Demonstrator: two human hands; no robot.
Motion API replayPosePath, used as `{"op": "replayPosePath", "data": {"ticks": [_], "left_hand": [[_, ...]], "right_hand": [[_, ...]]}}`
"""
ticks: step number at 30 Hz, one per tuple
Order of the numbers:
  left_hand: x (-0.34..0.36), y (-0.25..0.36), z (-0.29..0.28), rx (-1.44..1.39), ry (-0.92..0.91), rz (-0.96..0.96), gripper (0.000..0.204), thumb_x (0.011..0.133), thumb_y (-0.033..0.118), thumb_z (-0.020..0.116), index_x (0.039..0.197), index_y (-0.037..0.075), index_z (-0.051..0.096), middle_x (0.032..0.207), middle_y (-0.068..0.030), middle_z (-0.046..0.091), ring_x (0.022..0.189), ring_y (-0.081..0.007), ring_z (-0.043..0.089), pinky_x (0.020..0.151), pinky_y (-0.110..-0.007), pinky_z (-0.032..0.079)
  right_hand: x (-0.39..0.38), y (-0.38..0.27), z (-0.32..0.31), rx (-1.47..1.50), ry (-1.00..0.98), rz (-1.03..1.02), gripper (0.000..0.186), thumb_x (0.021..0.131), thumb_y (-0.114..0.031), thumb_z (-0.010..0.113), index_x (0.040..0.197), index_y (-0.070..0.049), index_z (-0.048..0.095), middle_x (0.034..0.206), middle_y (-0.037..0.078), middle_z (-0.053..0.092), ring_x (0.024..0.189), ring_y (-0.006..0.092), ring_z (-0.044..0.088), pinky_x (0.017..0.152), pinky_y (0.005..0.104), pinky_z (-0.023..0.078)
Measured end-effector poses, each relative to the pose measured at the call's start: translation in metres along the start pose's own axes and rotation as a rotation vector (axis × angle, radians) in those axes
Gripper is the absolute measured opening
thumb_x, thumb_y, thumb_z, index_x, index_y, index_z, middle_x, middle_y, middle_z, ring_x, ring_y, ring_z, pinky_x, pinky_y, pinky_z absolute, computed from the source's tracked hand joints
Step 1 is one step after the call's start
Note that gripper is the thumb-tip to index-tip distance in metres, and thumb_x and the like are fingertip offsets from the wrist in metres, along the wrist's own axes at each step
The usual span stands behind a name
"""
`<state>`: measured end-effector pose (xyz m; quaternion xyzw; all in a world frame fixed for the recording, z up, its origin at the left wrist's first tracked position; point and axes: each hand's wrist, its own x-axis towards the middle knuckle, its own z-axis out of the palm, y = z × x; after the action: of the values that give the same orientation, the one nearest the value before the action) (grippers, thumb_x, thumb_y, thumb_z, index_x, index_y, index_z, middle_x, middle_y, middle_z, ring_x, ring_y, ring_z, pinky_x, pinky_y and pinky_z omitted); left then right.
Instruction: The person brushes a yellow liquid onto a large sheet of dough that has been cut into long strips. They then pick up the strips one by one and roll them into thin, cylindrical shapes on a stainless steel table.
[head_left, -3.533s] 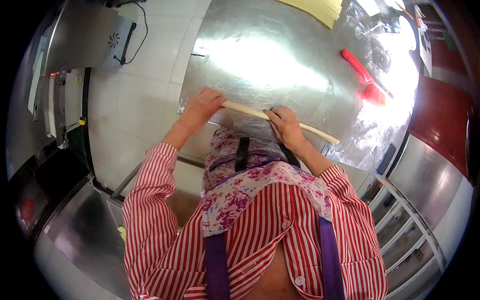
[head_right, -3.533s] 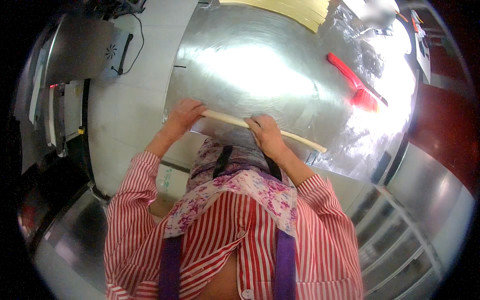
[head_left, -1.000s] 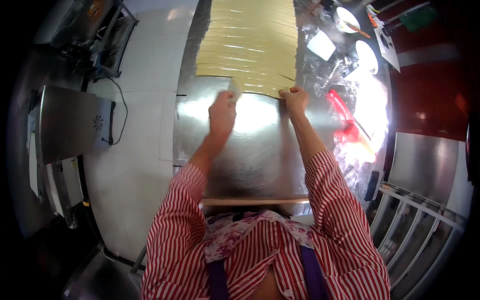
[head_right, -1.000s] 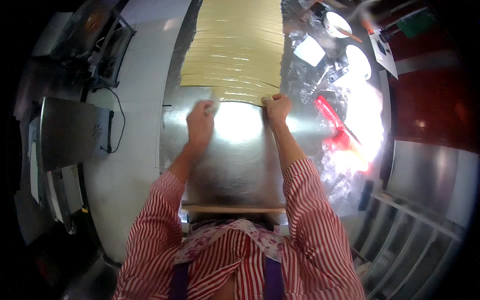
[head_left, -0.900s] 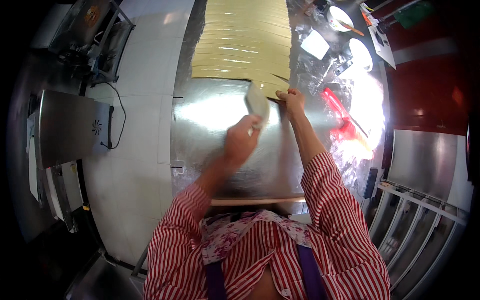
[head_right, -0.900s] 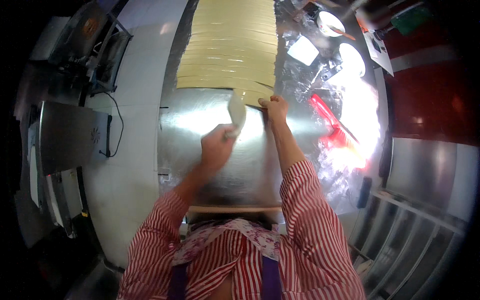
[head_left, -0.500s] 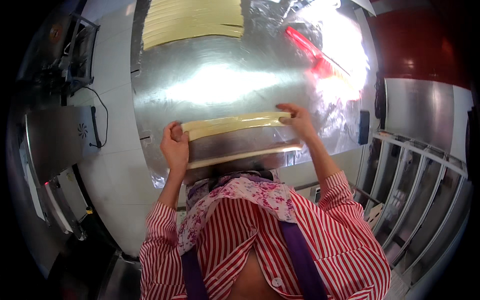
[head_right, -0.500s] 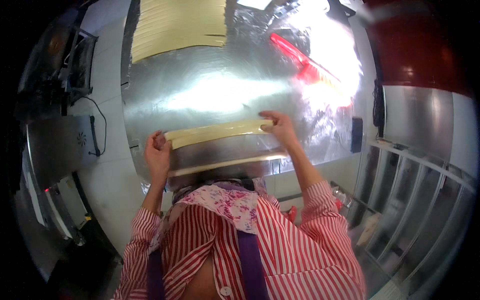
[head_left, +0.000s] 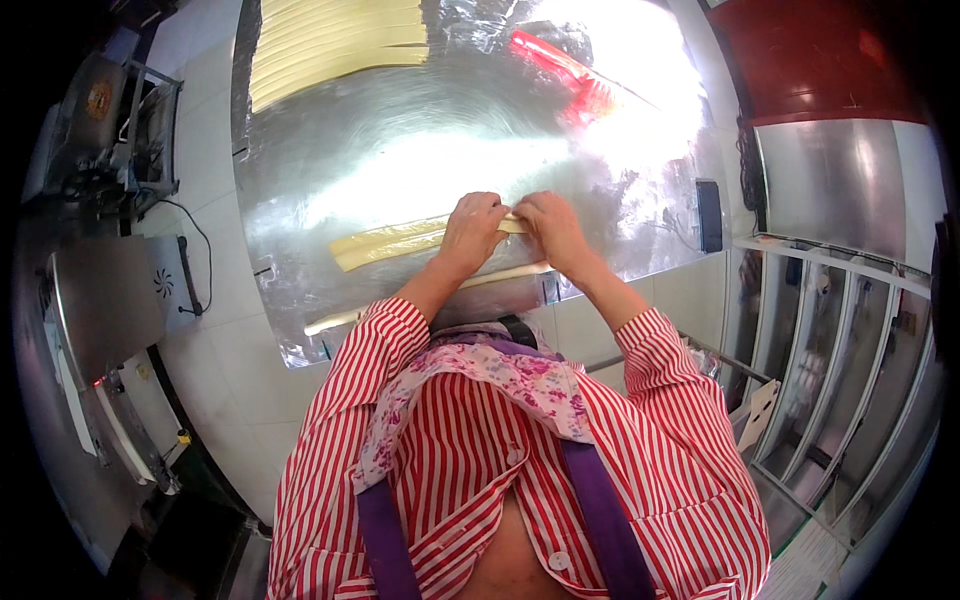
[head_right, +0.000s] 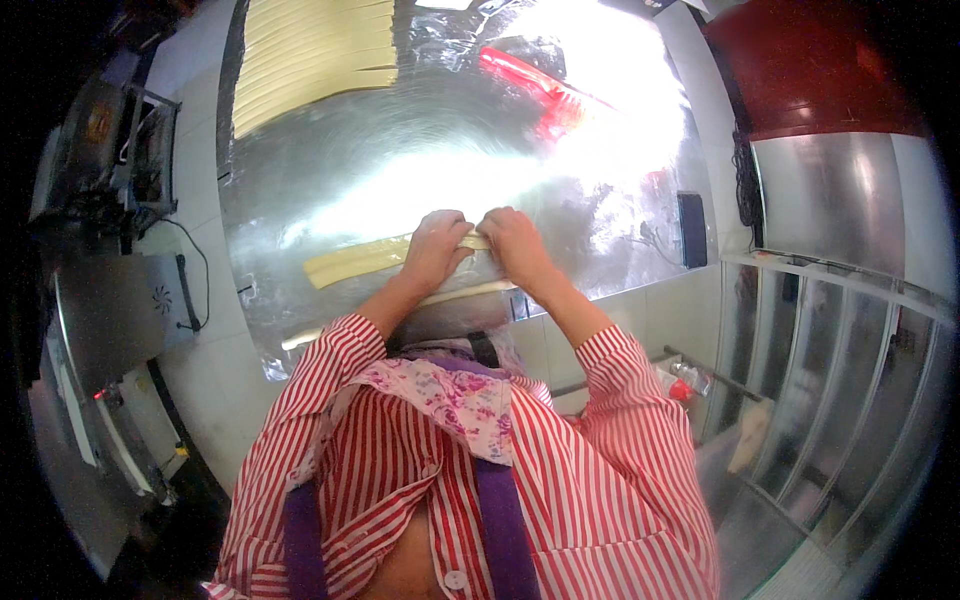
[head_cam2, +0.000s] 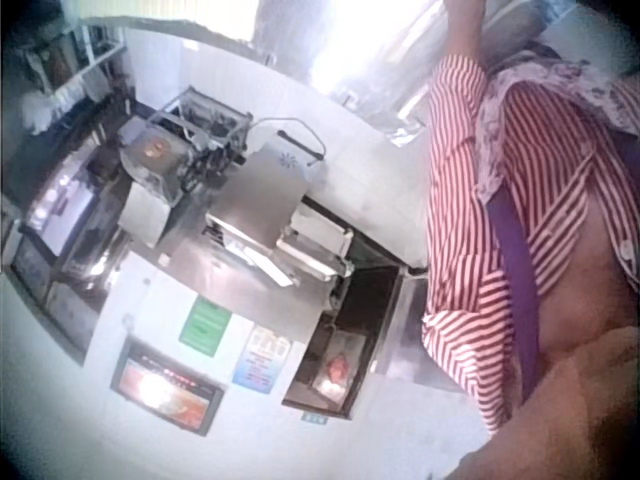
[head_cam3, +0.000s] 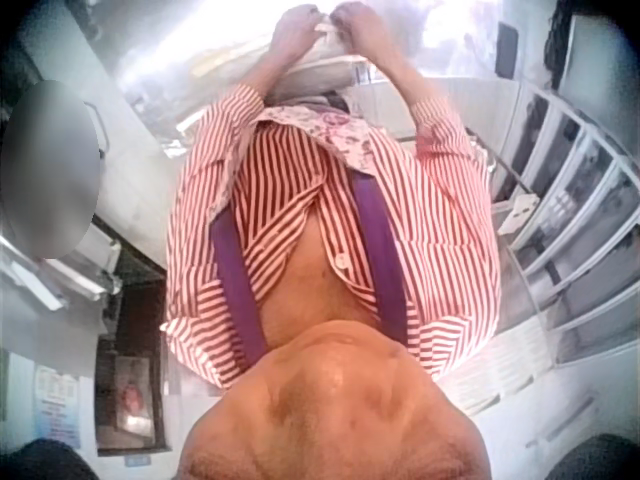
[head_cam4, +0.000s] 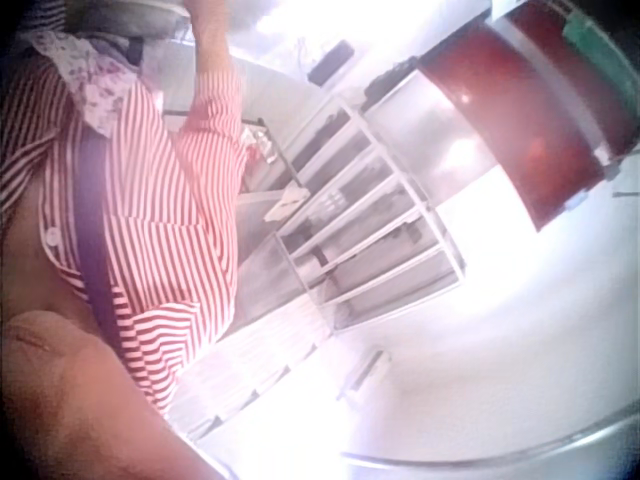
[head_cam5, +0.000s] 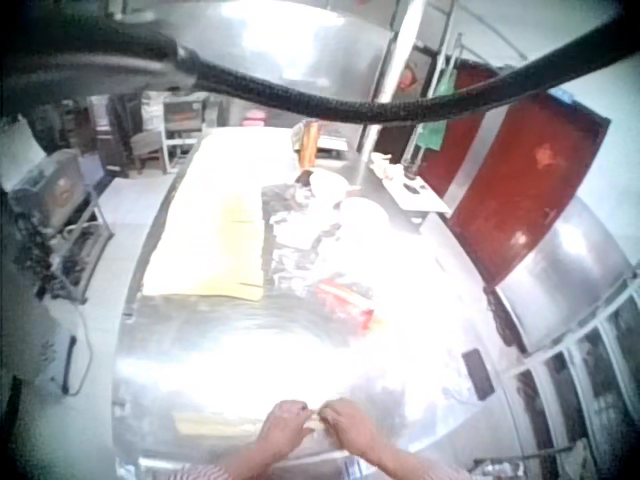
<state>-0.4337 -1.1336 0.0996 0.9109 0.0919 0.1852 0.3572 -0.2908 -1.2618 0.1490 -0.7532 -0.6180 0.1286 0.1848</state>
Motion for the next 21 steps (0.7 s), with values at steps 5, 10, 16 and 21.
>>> {"op": "replayPosePath", "data": {"ticks": [5, 10, 16, 21], "left_hand": [[-0.014, -0.008, 0.02, 0.034, 0.121, 0.118, 0.025, 0.074, 0.009, 0.072, 0.097, 0.004, 0.064, 0.098, -0.0117, 0.061, 0.094, -0.032, 0.059, 0.082, -0.042, 0.049], [-0.011, -0.006, 0.01, 0.008, 0.123, 0.143, 0.026, 0.074, 0.007, 0.072, 0.098, 0.003, 0.064, 0.096, -0.0116, 0.061, 0.093, -0.0315, 0.059, 0.082, -0.043, 0.048], [-0.029, -0.006, -0.025, 0.004, 0.16, 0.054, 0.027, 0.074, 0.003, 0.069, 0.1, 0.001, 0.063, 0.097, -0.0135, 0.061, 0.095, -0.0338, 0.059, 0.084, -0.043, 0.048], [-0.046, -0.026, -0.005, 0.027, 0.025, 0.057, 0.032, 0.076, 0.004, 0.068, 0.107, 0.0, 0.062, 0.102, -0.0166, 0.06, 0.099, -0.0358, 0.058, 0.09, -0.045, 0.047]], "right_hand": [[-0.03, -0.024, 0.008, -0.102, 0.14, -0.151, 0.03, 0.078, -0.005, 0.057, 0.107, 0.001, 0.062, 0.101, 0.013, 0.058, 0.099, 0.0314, 0.058, 0.087, 0.0424, 0.046], [-0.046, -0.028, 0.023, -0.144, 0.106, -0.075, 0.038, 0.077, -0.003, 0.056, 0.114, 0.004, 0.059, 0.103, 0.015, 0.056, 0.103, 0.0314, 0.056, 0.089, 0.0416, 0.045], [-0.042, -0.035, 0.018, -0.126, 0.02, 0.078, 0.048, 0.08, -0.006, 0.058, 0.127, 0.006, 0.052, 0.124, 0.019, 0.054, 0.115, 0.0332, 0.053, 0.1, 0.0439, 0.041], [-0.019, -0.059, 0.041, -0.077, -0.037, 0.07, 0.062, 0.093, -0.022, 0.057, 0.145, 0.004, 0.034, 0.152, 0.02, 0.032, 0.142, 0.0351, 0.031, 0.117, 0.0486, 0.023]]}}
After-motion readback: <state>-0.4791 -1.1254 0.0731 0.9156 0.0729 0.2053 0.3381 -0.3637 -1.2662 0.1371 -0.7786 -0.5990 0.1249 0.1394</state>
